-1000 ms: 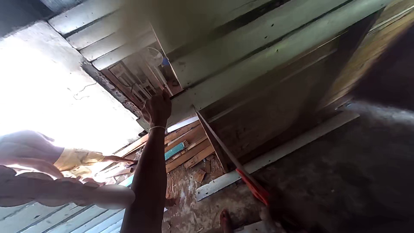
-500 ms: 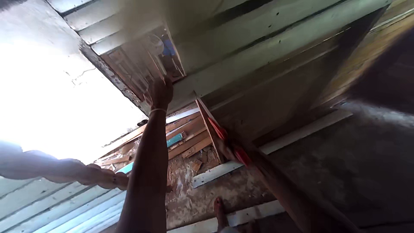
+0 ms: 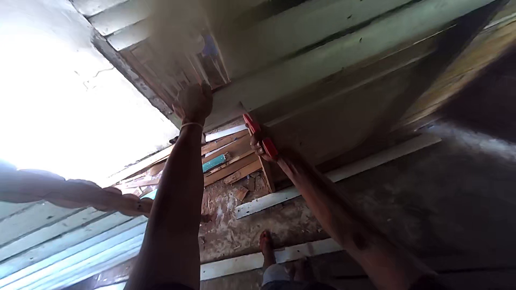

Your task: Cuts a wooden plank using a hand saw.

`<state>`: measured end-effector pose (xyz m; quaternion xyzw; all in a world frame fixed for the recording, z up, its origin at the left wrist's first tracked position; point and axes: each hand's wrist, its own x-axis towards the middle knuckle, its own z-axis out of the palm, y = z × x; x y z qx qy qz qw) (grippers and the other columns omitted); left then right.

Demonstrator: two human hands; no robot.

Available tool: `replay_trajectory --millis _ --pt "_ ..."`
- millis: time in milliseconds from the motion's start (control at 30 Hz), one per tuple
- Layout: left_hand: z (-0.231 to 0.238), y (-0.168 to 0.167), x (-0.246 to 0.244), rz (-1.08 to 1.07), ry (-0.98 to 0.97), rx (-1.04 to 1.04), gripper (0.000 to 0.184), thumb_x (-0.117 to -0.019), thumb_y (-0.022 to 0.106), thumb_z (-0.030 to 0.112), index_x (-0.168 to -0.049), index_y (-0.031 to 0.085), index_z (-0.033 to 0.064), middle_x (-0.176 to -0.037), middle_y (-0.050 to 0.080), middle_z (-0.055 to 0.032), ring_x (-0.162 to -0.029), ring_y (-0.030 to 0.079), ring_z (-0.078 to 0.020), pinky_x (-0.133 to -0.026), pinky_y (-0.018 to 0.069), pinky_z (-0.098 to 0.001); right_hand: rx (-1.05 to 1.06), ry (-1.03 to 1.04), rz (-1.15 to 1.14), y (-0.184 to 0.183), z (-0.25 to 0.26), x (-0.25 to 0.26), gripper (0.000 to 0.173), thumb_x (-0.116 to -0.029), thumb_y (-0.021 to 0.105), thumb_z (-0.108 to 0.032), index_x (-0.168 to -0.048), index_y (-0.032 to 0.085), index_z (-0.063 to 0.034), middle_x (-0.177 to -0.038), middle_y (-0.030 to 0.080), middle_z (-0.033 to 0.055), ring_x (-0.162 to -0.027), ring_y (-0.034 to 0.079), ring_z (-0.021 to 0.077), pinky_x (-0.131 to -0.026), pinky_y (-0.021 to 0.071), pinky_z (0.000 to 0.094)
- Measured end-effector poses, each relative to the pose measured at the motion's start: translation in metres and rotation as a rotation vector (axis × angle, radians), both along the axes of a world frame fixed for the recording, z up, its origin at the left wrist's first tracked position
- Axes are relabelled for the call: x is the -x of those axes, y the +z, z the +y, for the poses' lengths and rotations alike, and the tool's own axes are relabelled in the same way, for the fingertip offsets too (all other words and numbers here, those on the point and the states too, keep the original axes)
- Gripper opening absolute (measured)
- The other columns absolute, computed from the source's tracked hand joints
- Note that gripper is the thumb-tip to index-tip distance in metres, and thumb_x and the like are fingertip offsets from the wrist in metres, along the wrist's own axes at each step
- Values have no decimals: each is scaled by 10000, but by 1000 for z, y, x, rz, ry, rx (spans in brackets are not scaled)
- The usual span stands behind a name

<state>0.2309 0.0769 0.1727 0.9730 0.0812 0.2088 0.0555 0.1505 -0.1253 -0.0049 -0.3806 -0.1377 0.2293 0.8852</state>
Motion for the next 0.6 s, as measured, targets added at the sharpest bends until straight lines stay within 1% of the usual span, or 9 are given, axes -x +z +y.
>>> replay_trajectory --millis 100,167,233,300,333,400,467,533,600 --pt "2 2 6 -16 0 -42 649 -1066 232 541 -924 670 83 -960 715 -198 -975 695 -423 -718 497 -659 88 4 83 -32 -54 119 305 -1040 533 -349 -1255 563 -135 -708 593 1 -478 561 71 -413 493 216" --pt "-5 4 -2 -42 16 -31 628 -1062 268 536 -907 666 76 -924 711 -212 -949 696 -443 -702 497 -660 173 24 133 -52 -100 183 672 -846 808 -306 -1437 501 -210 -787 606 25 -466 558 105 -383 509 273" --pt "-4 -3 -2 -42 48 -23 644 -1055 275 550 -842 642 66 -878 701 -206 -923 697 -431 -690 496 -638 189 76 154 -52 -115 201 881 -748 878 -215 -1508 437 -271 -823 587 27 -453 539 116 -373 519 303" --pt "-2 -1 -5 -46 60 -20 633 -1042 297 553 -817 645 75 -863 705 -190 -909 704 -411 -687 502 -630 181 58 128 -41 -96 166 650 -842 786 -209 -1428 504 -210 -791 590 39 -450 534 121 -372 501 298" --pt "0 0 -8 -48 65 -24 633 -1038 296 559 -812 644 82 -860 708 -181 -901 709 -400 -679 507 -621 163 33 103 -28 -79 133 403 -917 702 -256 -1277 549 -155 -722 585 22 -443 551 109 -372 497 274" --pt "4 -3 -6 -41 57 -27 632 -1028 281 572 -825 646 97 -867 711 -169 -900 709 -394 -672 504 -619 40 55 14 -2 -37 50 187 -993 567 -271 -1107 582 -124 -657 566 -13 -450 559 70 -388 489 210" --pt "5 4 -7 -25 24 -15 652 -1035 274 578 -879 674 88 -933 720 -190 -957 700 -417 -712 499 -657 31 6 -66 13 -3 -13 273 -956 542 -141 -1229 550 -137 -656 579 -19 -466 558 51 -402 475 188" --pt "2 -1 2 24 -4 -10 656 -1047 240 562 -919 672 85 -984 717 -204 -1004 691 -423 -740 496 -667 33 -34 1 9 5 -12 388 -930 526 -127 -1316 508 -158 -655 553 -13 -438 521 46 -370 437 184" --pt "2 1 3 0 -2 -4 678 -1056 205 556 -888 661 83 -951 715 -204 -979 700 -415 -725 505 -653 39 -19 41 0 -11 36 163 -1023 480 -247 -1124 564 -151 -652 543 -23 -446 522 49 -389 453 188"
